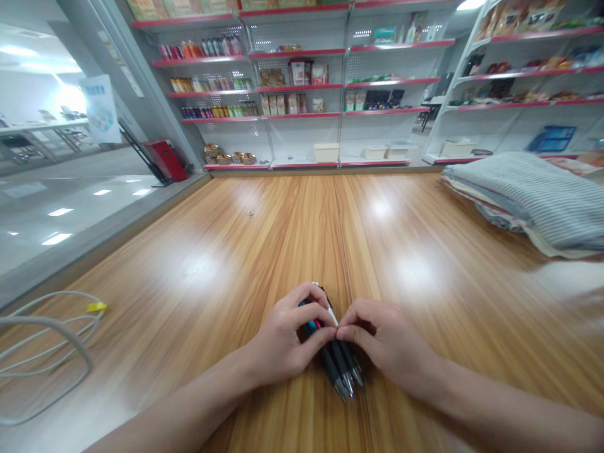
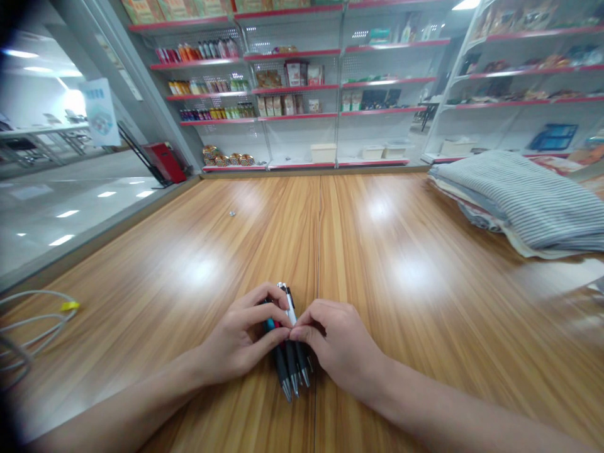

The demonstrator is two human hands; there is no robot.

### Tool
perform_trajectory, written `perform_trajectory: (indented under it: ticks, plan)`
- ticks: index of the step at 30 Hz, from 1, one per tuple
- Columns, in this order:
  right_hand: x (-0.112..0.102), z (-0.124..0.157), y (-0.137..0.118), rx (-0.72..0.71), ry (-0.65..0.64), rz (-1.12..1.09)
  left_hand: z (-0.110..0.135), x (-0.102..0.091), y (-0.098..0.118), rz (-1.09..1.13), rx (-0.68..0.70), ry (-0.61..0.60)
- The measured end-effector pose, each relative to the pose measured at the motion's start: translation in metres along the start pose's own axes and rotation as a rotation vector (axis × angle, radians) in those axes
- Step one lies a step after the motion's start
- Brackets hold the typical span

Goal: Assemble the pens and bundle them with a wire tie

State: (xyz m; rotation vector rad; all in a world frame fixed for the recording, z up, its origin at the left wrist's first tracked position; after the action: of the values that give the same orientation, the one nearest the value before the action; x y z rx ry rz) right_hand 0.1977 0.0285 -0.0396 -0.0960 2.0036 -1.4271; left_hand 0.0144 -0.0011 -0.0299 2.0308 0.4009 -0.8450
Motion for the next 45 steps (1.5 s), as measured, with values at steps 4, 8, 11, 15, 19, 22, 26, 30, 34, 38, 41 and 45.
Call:
perform_trajectory:
  ticks: [4, 8, 11, 15, 19, 22, 26, 30, 34, 38, 41, 45]
  plan:
    - [-0.003, -0.004, 0.002, 0.006, -0.001, -0.010, 0.000, 0.000, -0.001, 0.042, 0.002, -0.014]
    - [-0.003, -0.005, 0.004, -0.020, -0.050, -0.034, 0.001, -0.002, 0.001, 0.063, 0.040, -0.006]
    - [-0.003, -0.003, 0.006, -0.054, -0.086, -0.034, 0.002, -0.002, -0.001, 0.015, 0.107, 0.019]
    - [-0.003, -0.001, 0.008, -0.187, -0.143, 0.004, 0.004, -0.002, -0.006, -0.043, 0.158, 0.033]
    - [-0.003, 0.001, 0.007, -0.322, -0.179, 0.088, 0.007, 0.000, 0.005, -0.024, 0.124, 0.079]
    - [-0.002, 0.003, 0.004, -0.356, -0.206, 0.170, 0.013, 0.006, 0.017, 0.066, -0.074, 0.089]
    - [-0.001, 0.005, 0.001, -0.351, -0.251, 0.192, 0.024, 0.011, 0.024, 0.196, -0.301, 0.036]
    - [-0.001, 0.006, -0.001, -0.341, -0.239, 0.165, 0.032, 0.007, 0.021, 0.254, -0.297, 0.014]
    - [0.000, 0.008, -0.002, -0.274, -0.175, 0.171, 0.034, 0.003, 0.017, 0.190, -0.314, 0.048]
    - [0.002, 0.012, -0.003, -0.243, -0.147, 0.136, 0.035, 0.004, 0.012, 0.163, -0.459, 0.192]
    - [0.004, 0.013, -0.003, -0.246, -0.137, 0.117, 0.036, 0.007, 0.009, 0.244, -0.557, 0.195]
    - [0.006, 0.013, -0.003, -0.261, -0.146, 0.122, 0.032, 0.009, 0.006, 0.314, -0.559, 0.199]
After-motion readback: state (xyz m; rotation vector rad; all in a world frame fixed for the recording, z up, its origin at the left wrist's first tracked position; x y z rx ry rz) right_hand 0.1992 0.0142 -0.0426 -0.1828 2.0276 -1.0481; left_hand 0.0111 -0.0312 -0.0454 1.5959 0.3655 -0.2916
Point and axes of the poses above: each hand's wrist, its own z-axis away from the middle knuckle, its own x-axis out of the palm, y = z × x, the point moved 2 cm from there along -z, towards the middle knuckle, and after that the axes turned 7 degrees about -z, right-handed, at the moved point
